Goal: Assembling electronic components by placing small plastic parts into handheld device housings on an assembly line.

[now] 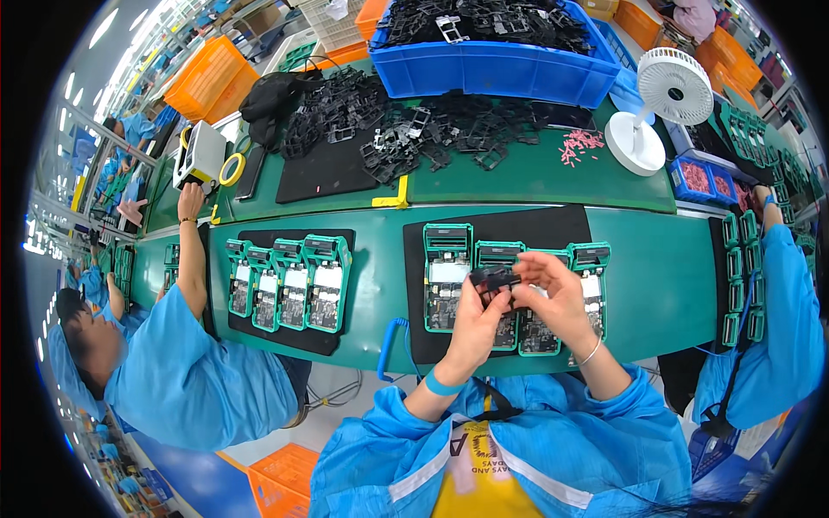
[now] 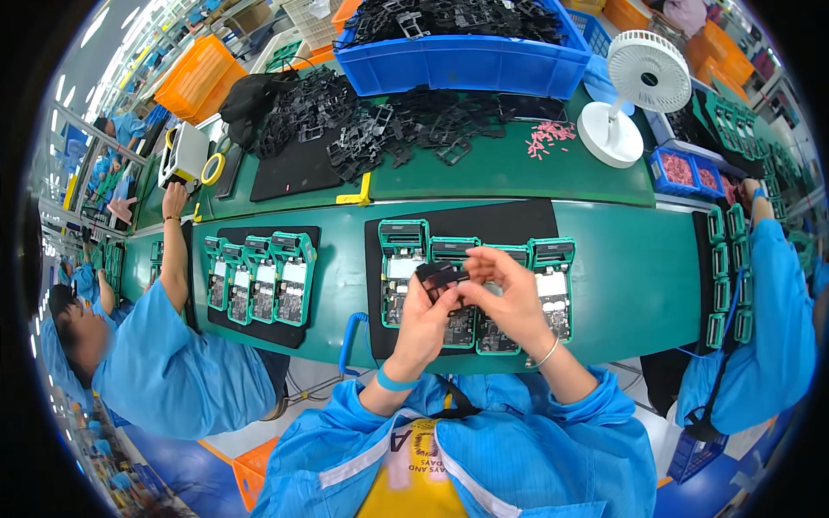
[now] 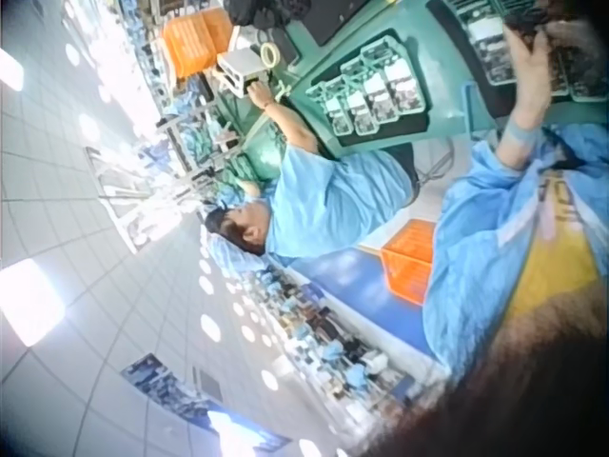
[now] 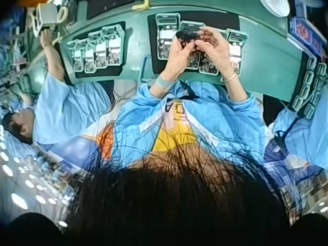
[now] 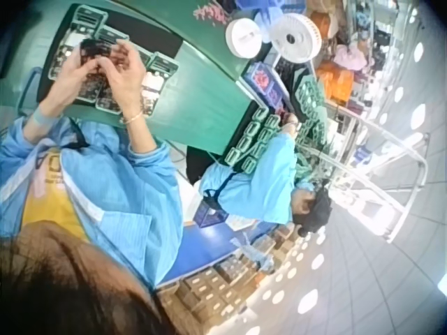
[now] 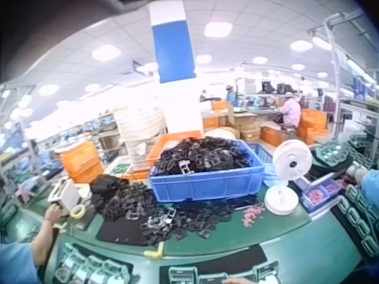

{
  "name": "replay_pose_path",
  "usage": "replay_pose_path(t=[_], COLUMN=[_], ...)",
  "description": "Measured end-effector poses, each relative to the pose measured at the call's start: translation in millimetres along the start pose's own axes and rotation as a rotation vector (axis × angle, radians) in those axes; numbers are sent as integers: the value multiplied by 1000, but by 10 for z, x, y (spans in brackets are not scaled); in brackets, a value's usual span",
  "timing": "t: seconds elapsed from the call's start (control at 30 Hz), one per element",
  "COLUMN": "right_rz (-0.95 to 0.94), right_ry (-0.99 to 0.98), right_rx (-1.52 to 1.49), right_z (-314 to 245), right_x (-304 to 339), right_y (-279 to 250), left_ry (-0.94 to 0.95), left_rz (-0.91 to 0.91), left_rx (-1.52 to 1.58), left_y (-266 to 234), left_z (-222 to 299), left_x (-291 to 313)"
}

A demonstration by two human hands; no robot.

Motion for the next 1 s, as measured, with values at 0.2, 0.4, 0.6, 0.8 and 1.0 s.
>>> replay_pose_path(t=[0.2, 0.4, 0.6, 0.8, 1.0], right_rz=[-20, -104, -284, -329, -305], right_ry=[-105, -77, -599, -450, -508], right_rx=[45, 141, 616, 666, 920], right_z=[151, 202, -245, -19, 7], right_x=[127, 19, 85, 112, 184], right_y=[415, 604, 1055, 959, 1077], left_ry=[82, 176, 231, 266, 307], left_rz=[37, 76, 248, 301, 335], left_rx=[232, 249, 308, 317, 264], left_y=[-183, -524, -828, -1122, -1413], left_z=[145, 324, 267, 335, 422], left_x=[198, 317, 317, 420, 495])
Point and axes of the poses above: each hand's wrist, its own x-axis away from the middle knuckle, its own y-axis out of the palm, z = x × y, the point moved 10 cm from there along -x, towards the middle knuckle, and after that the axes turned 10 degrees about -y, right-handed, at the moved point
